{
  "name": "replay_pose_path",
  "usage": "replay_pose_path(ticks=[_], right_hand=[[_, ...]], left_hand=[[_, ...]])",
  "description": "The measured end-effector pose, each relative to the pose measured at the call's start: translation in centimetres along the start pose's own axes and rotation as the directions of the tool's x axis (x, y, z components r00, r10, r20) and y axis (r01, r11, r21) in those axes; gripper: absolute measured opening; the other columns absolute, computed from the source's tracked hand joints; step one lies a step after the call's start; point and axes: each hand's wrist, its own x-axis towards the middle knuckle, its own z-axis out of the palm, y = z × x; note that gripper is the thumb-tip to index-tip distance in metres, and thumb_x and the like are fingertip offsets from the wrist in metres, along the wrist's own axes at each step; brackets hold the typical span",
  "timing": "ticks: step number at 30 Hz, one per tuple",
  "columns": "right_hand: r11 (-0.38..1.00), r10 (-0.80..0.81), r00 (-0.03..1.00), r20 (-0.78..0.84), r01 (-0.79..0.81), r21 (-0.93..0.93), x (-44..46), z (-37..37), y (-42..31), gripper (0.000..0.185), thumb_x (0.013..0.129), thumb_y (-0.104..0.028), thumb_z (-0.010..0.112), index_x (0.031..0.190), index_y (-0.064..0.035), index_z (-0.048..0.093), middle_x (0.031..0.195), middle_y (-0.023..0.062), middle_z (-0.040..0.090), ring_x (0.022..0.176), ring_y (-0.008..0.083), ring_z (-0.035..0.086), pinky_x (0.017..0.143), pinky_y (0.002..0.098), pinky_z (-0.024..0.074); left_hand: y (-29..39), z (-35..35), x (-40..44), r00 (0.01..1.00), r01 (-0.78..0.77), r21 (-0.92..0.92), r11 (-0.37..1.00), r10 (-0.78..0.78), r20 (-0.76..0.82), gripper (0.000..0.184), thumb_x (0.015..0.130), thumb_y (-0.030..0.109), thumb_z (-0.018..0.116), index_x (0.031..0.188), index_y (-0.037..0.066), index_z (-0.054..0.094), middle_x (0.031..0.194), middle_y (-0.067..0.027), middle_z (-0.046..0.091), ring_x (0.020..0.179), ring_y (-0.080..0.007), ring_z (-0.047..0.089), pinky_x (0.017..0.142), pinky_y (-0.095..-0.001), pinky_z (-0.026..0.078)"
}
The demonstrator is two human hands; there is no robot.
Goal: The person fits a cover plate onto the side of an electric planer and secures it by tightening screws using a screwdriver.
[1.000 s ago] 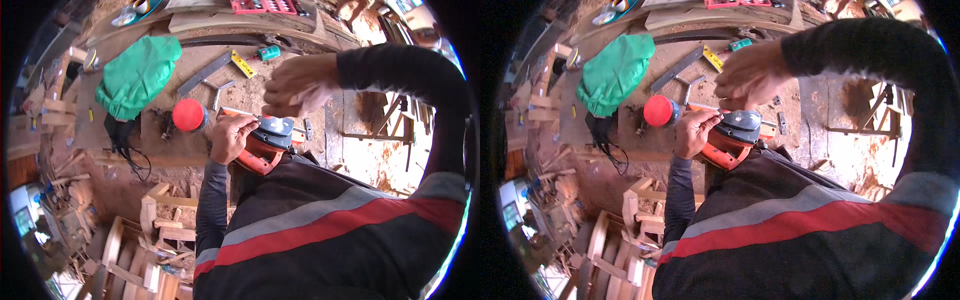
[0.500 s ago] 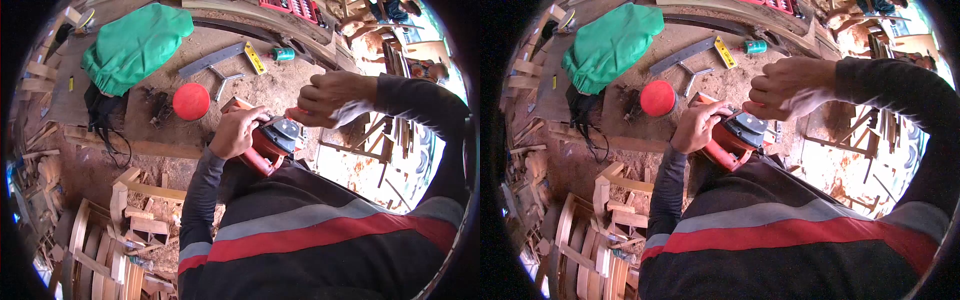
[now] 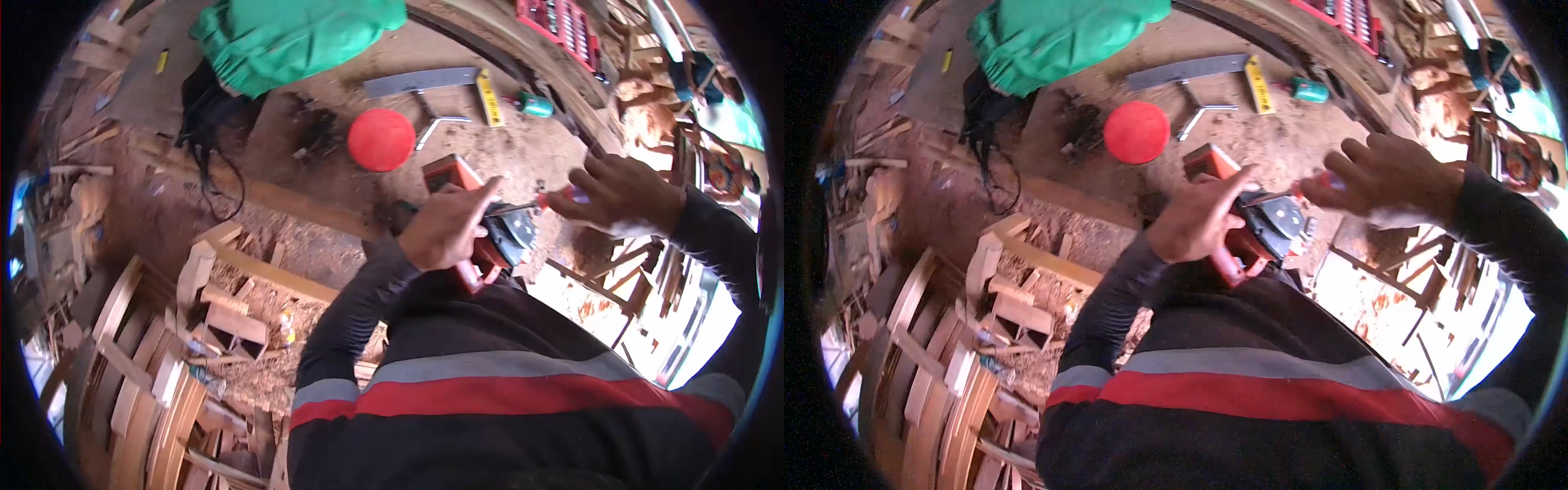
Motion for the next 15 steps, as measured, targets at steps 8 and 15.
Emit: replay_pose_path(ticks=[8, 15], right_hand=[[0.934, 0.061, 0.988, 0.143, -0.108, 0.342, 2.0, 0.8, 1.0, 0.032, 0.099, -0.028, 0.072, 0.122, -0.0062, 0.069, 0.078, 0.0045, 0.068, 0.061, 0.0132, 0.063, 0.05, 0.0294, 0.0503], [0.312, 0.35, 0.84, 0.414, -0.521, 0.794, 1.6, 1.4, 1.3, 0.034, 0.101, -0.03, 0.07, 0.123, -0.0042, 0.069, 0.098, 0.0115, 0.069, 0.064, 0.0167, 0.068, 0.048, 0.0335, 0.053]], left_hand=[[0.1, 1.2, 0.4, 0.99, 0.136, -0.051, 0.989, -0.138, -0.037, 0.103, 0.08, -0.001, 0.077, 0.167, 0.006, 0.021, 0.121, -0.0104, 0.076, 0.101, -0.0396, 0.071, 0.088, -0.0448, 0.057], [0.1, 0.3, 0.7, 0.994, 0.11, -0.125, 0.986, -0.109, 0.017, 0.108, 0.08, -0.004, 0.079, 0.168, 0.006, 0.017, 0.13, -0.0207, 0.071, 0.119, -0.0353, 0.071, 0.096, -0.0418, 0.058]])
